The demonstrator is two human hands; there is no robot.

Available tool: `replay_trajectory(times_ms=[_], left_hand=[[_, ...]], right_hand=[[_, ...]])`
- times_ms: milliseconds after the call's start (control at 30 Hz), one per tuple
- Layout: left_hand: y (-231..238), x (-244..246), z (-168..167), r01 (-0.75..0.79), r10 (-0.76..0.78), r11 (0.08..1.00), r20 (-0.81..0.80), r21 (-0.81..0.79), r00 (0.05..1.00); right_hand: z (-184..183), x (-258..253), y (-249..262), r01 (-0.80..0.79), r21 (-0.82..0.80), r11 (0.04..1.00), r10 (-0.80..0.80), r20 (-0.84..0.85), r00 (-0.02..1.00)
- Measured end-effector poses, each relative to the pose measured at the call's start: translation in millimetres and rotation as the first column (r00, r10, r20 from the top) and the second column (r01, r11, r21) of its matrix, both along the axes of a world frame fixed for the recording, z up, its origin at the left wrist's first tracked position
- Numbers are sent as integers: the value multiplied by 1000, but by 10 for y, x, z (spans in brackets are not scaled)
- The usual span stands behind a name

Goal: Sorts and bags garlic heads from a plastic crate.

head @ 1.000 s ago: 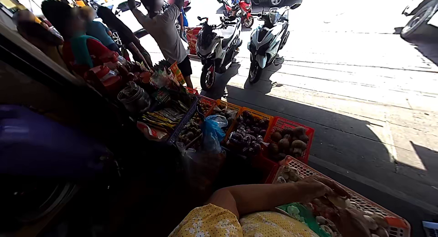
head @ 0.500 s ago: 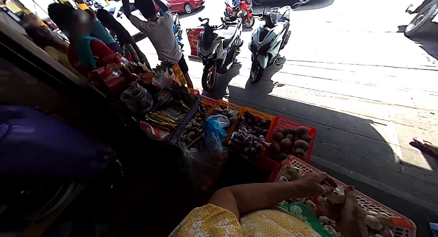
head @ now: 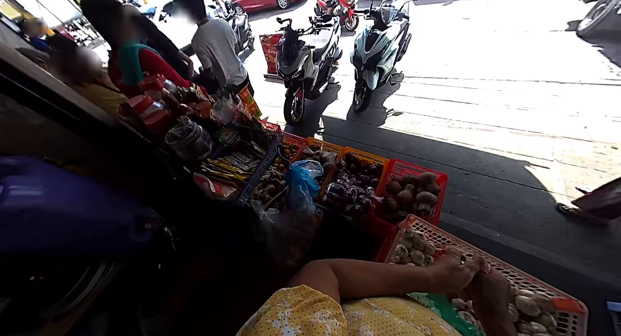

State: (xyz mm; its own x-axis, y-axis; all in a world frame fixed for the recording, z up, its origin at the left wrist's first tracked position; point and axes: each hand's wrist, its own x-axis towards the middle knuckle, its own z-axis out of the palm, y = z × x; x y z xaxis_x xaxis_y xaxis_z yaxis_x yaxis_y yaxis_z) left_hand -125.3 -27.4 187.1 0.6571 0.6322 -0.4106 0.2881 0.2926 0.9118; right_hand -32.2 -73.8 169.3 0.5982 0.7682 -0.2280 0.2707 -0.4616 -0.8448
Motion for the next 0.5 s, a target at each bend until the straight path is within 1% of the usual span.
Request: replay_trajectory(times_ms=[33, 133, 200, 267, 333, 400, 467, 500], left_hand=[[4, 2, -4, -14, 14, 1000, 0, -13, 1000], [18, 20, -6, -31, 30, 1000, -20, -7, 999], [18, 36, -19, -13, 13, 1000, -38, 8, 999], [18, 39, 13, 26, -25, 999, -37, 19, 999], [42, 54, 19, 40, -38, 997, -25, 61, 999], [67, 58, 35, 70, -67, 992, -32, 104, 997], [84, 56, 35, 85, -81, 982, -25, 171, 996], [91, 53, 21, 69, -71, 977, 1, 204, 997]], right_hand=[[0, 2, 10, -13, -2, 1000, 13, 36, 999], [31, -5, 7, 7, 2, 1000, -7, 66, 998], [-6, 56, -8, 1, 10, 1000, -1, 34, 999], [-85, 127, -24, -3, 60, 998, 4, -13, 1000], [-150, 199, -46, 2, 132, 991, 2, -33, 999], [-179, 246, -85, 0, 162, 987, -1, 9, 1000], [-147, 259, -115, 31, 127, 991, -34, 20, 999], [-132, 265, -124, 54, 111, 992, -53, -7, 999]])
